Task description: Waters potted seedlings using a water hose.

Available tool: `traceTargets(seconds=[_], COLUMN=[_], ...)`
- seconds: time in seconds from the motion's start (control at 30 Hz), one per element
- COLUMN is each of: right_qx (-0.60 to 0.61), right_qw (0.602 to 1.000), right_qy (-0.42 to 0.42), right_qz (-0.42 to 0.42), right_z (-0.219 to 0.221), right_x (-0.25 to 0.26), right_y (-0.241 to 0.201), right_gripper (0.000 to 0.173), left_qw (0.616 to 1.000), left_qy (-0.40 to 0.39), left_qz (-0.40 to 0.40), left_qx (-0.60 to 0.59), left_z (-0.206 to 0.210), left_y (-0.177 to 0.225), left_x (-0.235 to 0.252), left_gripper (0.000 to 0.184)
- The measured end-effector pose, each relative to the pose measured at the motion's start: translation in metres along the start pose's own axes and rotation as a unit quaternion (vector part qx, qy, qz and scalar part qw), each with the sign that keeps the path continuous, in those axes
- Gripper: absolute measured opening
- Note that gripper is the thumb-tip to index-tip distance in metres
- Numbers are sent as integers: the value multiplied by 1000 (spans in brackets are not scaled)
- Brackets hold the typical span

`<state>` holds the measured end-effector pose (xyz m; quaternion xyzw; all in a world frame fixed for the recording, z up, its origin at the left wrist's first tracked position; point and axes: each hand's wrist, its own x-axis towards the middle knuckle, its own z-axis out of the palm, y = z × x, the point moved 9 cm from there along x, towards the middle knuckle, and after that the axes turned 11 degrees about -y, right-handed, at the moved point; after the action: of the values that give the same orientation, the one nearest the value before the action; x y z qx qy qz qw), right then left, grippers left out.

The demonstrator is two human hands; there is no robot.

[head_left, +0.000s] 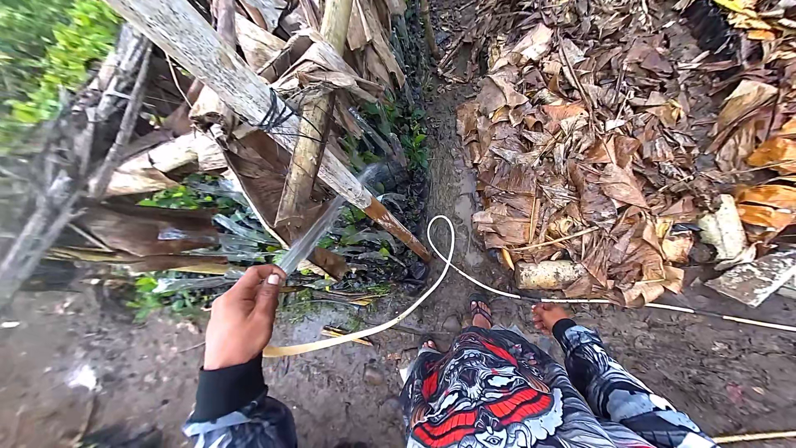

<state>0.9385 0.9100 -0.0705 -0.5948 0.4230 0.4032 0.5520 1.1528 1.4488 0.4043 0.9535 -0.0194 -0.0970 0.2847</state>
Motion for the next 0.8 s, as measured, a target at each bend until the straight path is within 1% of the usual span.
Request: traceTargets(seconds=[0.23, 0.4, 0.5, 0.7, 0.8], right_qx=[14, 16, 15, 15, 13], right_qw=[1000, 1000, 1000, 1000, 1000], right_qy=[2, -1, 3, 1, 1], right_qz=[8, 7, 3, 12, 13], right_z=[0, 1, 3, 3, 3], right_x=[-5, -4, -5, -1, -1], right_y=[6, 8, 6, 5, 4], right_gripper=[36, 37, 37, 38, 38], left_qw=[1000, 999, 999, 999, 998], left_qy=[6, 6, 13, 10, 27], left_qz=[8, 12, 10, 8, 10], left_qx=[0, 39, 44, 51, 51], left_z=[-5, -3, -4, 1, -3], left_y=[4, 9, 10, 13, 18], left_x=[6, 9, 7, 2, 0], left_gripper=[27, 31, 34, 33, 33])
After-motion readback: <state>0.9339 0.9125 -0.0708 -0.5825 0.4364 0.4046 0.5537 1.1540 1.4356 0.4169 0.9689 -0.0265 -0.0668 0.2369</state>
